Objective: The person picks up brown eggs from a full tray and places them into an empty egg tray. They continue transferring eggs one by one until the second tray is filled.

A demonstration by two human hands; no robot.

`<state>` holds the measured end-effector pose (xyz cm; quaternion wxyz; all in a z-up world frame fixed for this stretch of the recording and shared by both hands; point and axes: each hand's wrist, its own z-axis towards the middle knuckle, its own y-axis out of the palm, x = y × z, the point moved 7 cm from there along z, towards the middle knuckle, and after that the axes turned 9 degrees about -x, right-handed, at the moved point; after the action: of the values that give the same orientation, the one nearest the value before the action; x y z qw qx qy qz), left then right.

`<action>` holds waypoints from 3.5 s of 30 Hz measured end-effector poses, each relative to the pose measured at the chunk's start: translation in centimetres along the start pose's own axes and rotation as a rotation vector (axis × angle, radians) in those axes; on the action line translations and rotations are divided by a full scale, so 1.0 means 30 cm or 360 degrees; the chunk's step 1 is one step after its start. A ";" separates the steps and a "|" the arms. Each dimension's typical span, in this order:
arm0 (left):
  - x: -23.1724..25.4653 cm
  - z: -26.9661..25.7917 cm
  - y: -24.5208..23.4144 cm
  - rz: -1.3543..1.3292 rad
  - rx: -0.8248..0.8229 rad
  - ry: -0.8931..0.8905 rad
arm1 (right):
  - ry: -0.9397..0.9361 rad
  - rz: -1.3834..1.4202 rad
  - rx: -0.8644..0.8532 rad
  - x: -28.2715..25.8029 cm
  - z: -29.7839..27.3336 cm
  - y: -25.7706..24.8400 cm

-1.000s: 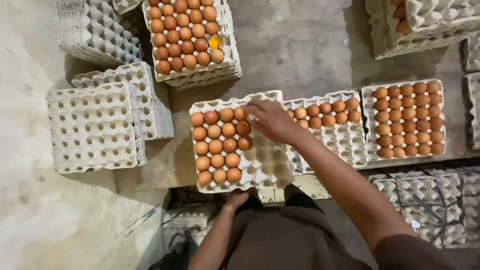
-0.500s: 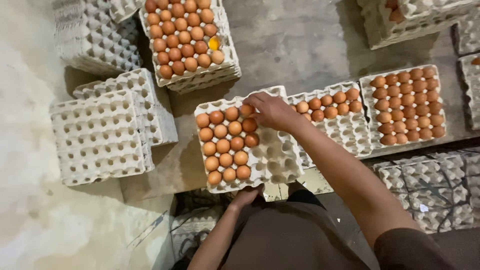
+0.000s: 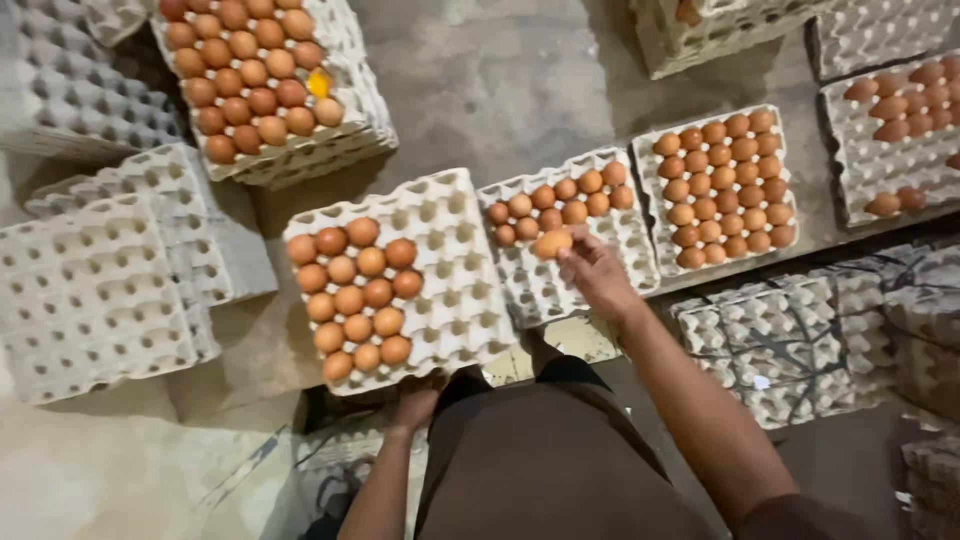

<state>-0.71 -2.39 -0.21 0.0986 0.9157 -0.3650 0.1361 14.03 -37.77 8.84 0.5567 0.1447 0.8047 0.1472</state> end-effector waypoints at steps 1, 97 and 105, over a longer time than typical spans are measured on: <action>-0.004 0.018 0.028 -0.0003 -0.0008 -0.0002 | 0.0007 -0.0004 0.0004 -0.013 -0.009 -0.015; -0.337 -0.026 0.146 -0.0126 0.0398 -0.0479 | -0.0456 -0.2751 0.0197 0.066 0.108 -0.450; -0.352 -0.053 0.148 -0.0174 0.0600 -0.0227 | -0.0375 -0.2749 0.0325 0.059 0.135 -0.424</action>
<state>-11.44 1.66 -1.76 -0.0934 0.9438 -0.2887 0.1313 16.37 -48.39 0.91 0.5373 -0.4515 0.5794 -0.4144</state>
